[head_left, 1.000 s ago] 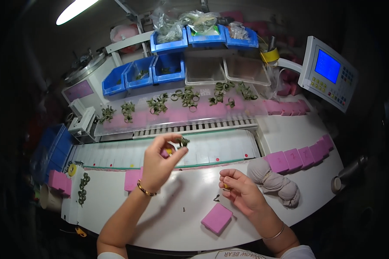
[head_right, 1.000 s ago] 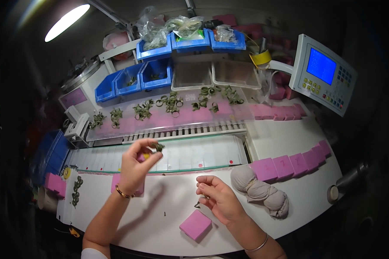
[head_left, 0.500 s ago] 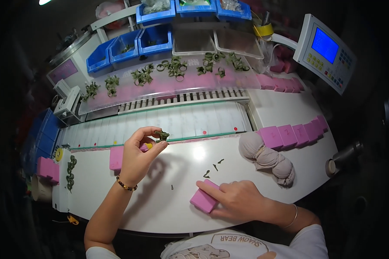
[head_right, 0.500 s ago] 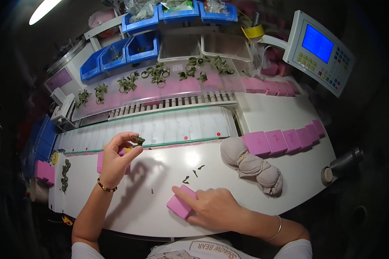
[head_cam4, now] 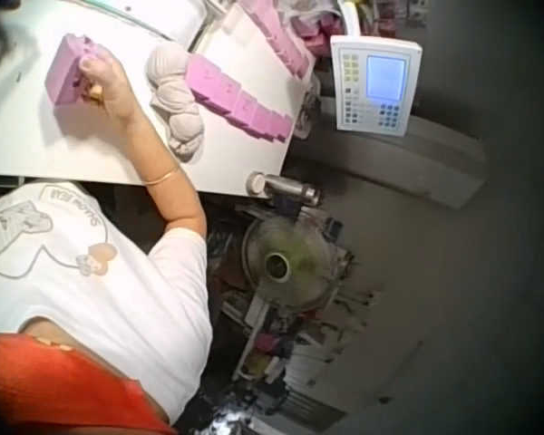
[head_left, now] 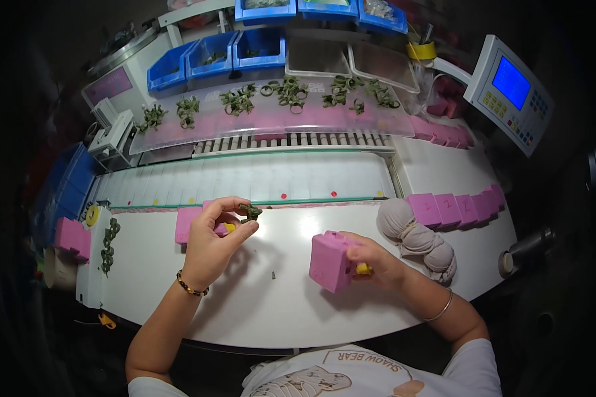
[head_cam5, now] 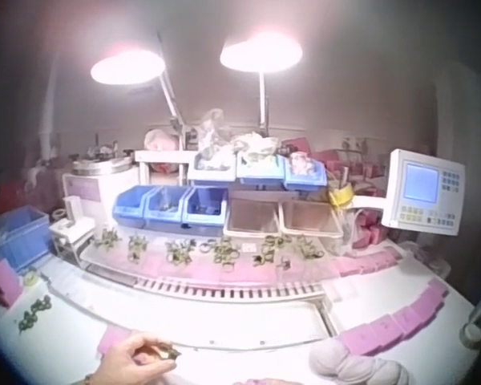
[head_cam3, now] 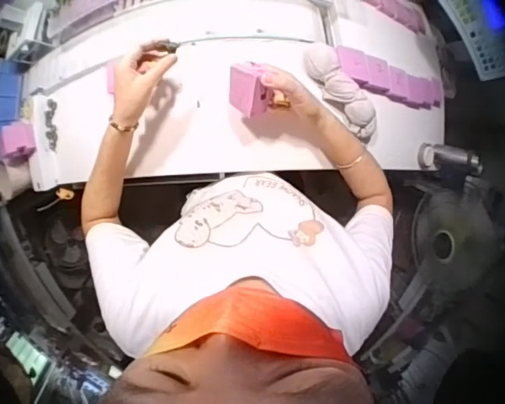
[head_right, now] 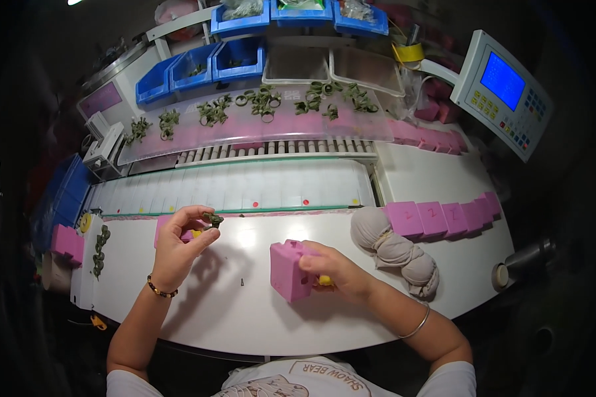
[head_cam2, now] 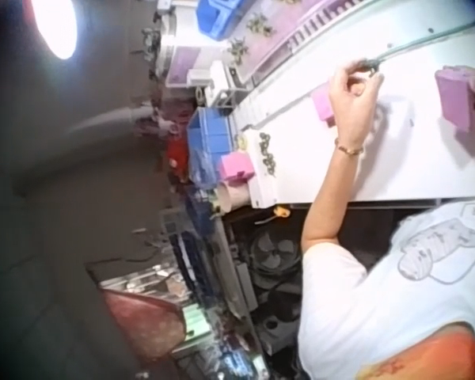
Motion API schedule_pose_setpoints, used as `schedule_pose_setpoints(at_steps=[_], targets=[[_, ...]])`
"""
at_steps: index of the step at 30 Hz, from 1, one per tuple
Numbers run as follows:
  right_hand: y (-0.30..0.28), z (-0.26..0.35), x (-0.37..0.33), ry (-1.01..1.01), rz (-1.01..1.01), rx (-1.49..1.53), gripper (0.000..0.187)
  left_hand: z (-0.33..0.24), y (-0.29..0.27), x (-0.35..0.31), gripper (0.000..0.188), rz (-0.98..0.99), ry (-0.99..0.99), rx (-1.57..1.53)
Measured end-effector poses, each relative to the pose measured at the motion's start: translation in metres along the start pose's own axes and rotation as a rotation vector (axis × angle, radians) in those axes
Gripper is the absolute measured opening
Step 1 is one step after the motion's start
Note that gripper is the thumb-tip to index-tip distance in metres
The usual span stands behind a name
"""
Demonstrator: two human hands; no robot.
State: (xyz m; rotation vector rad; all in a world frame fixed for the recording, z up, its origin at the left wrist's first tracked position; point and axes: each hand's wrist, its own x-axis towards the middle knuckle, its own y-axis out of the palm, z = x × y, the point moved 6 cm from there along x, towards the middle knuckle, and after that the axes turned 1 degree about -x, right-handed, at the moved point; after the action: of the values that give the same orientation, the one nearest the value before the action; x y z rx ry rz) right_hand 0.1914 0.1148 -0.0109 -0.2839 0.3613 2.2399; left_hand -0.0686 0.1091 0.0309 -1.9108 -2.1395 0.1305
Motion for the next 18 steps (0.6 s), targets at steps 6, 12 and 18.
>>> schedule_pose_setpoints(at_steps=[6, 12, 18], targets=[[0.002, -0.031, 0.01, 0.047, 0.402, 0.686, 0.043, 0.003, 0.001, 0.001, 0.034, 0.033, -0.017, -0.047], [0.02, -0.035, 0.014, 0.142, 0.362, 0.649, 0.036, -0.003, 0.001, 0.002, 0.034, 0.04, 0.019, -0.018], [0.032, -0.028, 0.014, 0.235, 0.284, -0.185, 0.041, -0.007, -0.004, 0.011, 0.035, 0.035, -0.001, 0.063]])
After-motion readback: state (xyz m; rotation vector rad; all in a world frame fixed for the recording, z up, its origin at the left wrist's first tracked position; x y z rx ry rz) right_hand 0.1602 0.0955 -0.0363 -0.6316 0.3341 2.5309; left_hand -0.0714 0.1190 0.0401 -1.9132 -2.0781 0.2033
